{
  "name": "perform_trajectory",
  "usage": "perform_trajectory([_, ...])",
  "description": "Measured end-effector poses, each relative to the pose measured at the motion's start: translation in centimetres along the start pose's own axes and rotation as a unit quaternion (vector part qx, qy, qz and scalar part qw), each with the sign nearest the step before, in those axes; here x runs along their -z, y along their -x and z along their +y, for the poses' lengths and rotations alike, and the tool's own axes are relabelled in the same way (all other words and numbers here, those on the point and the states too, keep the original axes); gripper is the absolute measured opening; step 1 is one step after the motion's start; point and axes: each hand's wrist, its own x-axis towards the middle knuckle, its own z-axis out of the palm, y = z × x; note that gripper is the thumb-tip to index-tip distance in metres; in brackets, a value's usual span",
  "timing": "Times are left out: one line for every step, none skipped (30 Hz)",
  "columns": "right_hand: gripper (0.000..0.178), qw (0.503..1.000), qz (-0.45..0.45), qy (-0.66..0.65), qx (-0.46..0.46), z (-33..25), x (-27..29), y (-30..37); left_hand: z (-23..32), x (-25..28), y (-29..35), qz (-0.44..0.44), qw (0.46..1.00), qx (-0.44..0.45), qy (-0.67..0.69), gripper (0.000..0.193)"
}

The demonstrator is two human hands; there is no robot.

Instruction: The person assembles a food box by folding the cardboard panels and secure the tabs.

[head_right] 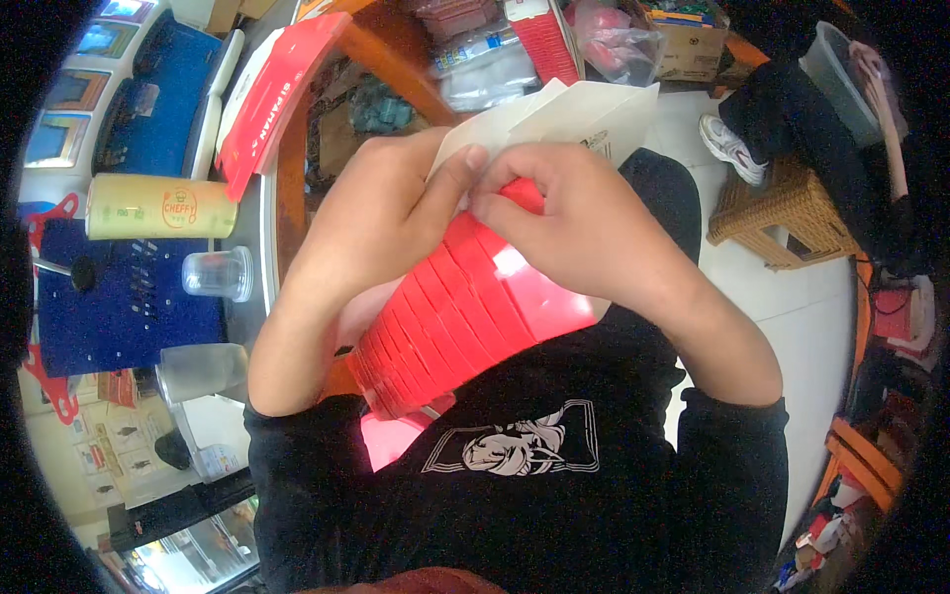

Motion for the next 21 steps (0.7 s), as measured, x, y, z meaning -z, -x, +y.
perform_trajectory([0.023,0.997,0.027,0.076,0.007,-0.2,-0.1,-0.2,0.0,-0.3,0.2,0.012,1.0,-0.018,0.006,0.026])
perform_trajectory([0.023,0.997,0.029,0.076,0.006,-0.2,-0.3,-0.2,-0.1,-0.5,0.4,0.025,0.999,-0.034,0.011,0.025])
perform_trajectory([0.023,0.993,0.047,0.106,0.027,-0.3,-0.5,-0.1,-0.3,-0.6,0.6,0.024,0.999,-0.035,0.011,0.025])
perform_trajectory([0.025,0.987,0.065,0.136,0.047,-0.3,-0.7,0.0,-0.5,-0.6,0.9,0.037,0.998,-0.039,0.035,0.024])
perform_trajectory([0.025,0.988,0.064,0.134,0.047,-0.4,-0.7,0.1,-0.6,-0.7,1.1,0.05,0.996,-0.041,0.059,0.024])
perform_trajectory([0.024,0.988,0.046,0.142,0.041,-0.5,-0.5,0.2,-0.6,-0.7,1.4,0.049,0.996,-0.039,0.059,0.024])
perform_trajectory([0.025,0.988,0.028,0.15,0.035,-0.6,-0.5,0.2,-0.3,-0.7,1.7,0.047,0.995,-0.035,0.082,0.024])
perform_trajectory([0.025,0.988,0.027,0.151,0.036,-0.6,-0.8,0.2,-0.1,-0.7,1.9,0.046,0.993,-0.032,0.106,0.024])
perform_trajectory([0.027,0.985,0.016,0.16,0.061,-0.4,-1.1,0.2,-0.1,-0.9,1.9,0.048,0.993,-0.031,0.107,0.024])
perform_trajectory([0.03,0.982,0.005,0.168,0.086,-0.4,-1.4,0.2,-0.2,-1.1,2.0,0.061,0.993,-0.038,0.097,0.025])
perform_trajectory([0.03,0.982,0.004,0.169,0.087,-0.6,-1.2,0.3,-0.3,-1.2,2.1,0.074,0.993,-0.045,0.085,0.025])
perform_trajectory([0.032,0.982,-0.06,0.162,0.073,-1.1,-0.8,0.4,-0.3,-1.1,2.3,0.076,0.992,-0.045,0.085,0.025])
perform_trajectory([0.034,0.979,-0.125,0.154,0.057,-1.4,-0.6,0.4,-0.4,-1.1,2.5,0.088,0.99,-0.045,0.103,0.026])
perform_trajectory([0.034,0.979,-0.123,0.154,0.056,-1.1,-0.9,0.6,-0.3,-1.1,2.7,0.098,0.987,-0.047,0.122,0.026])
perform_trajectory([0.034,0.974,-0.131,0.155,0.099,-0.6,-1.3,0.9,-0.1,-1.1,2.8,0.097,0.987,-0.049,0.123,0.026])
perform_trajectory([0.034,0.968,-0.139,0.155,0.141,-0.4,-1.6,1.1,0.3,-0.8,2.8,0.108,0.986,-0.046,0.117,0.026])
perform_trajectory([0.032,0.968,-0.206,0.137,0.049,-2.4,-1.2,0.8,0.3,-0.5,3.3,0.125,0.986,-0.036,0.107,0.025])
perform_trajectory([0.032,0.967,-0.205,0.139,0.051,-3.2,-0.7,0.6,0.5,-0.2,3.4,0.127,0.985,-0.037,0.106,0.025])
perform_trajectory([0.035,0.967,-0.219,0.107,0.081,-3.8,-0.4,0.4,0.6,0.2,3.6,0.139,0.98,-0.025,0.138,0.025])
perform_trajectory([0.039,0.963,-0.23,0.077,0.113,-4.3,0.0,0.1,0.6,0.7,3.7,0.152,0.974,-0.015,0.169,0.025])
perform_trajectory([0.039,0.963,-0.229,0.081,0.117,-4.8,0.4,0.3,0.2,1.3,4.1,0.148,0.976,-0.022,0.16,0.024])
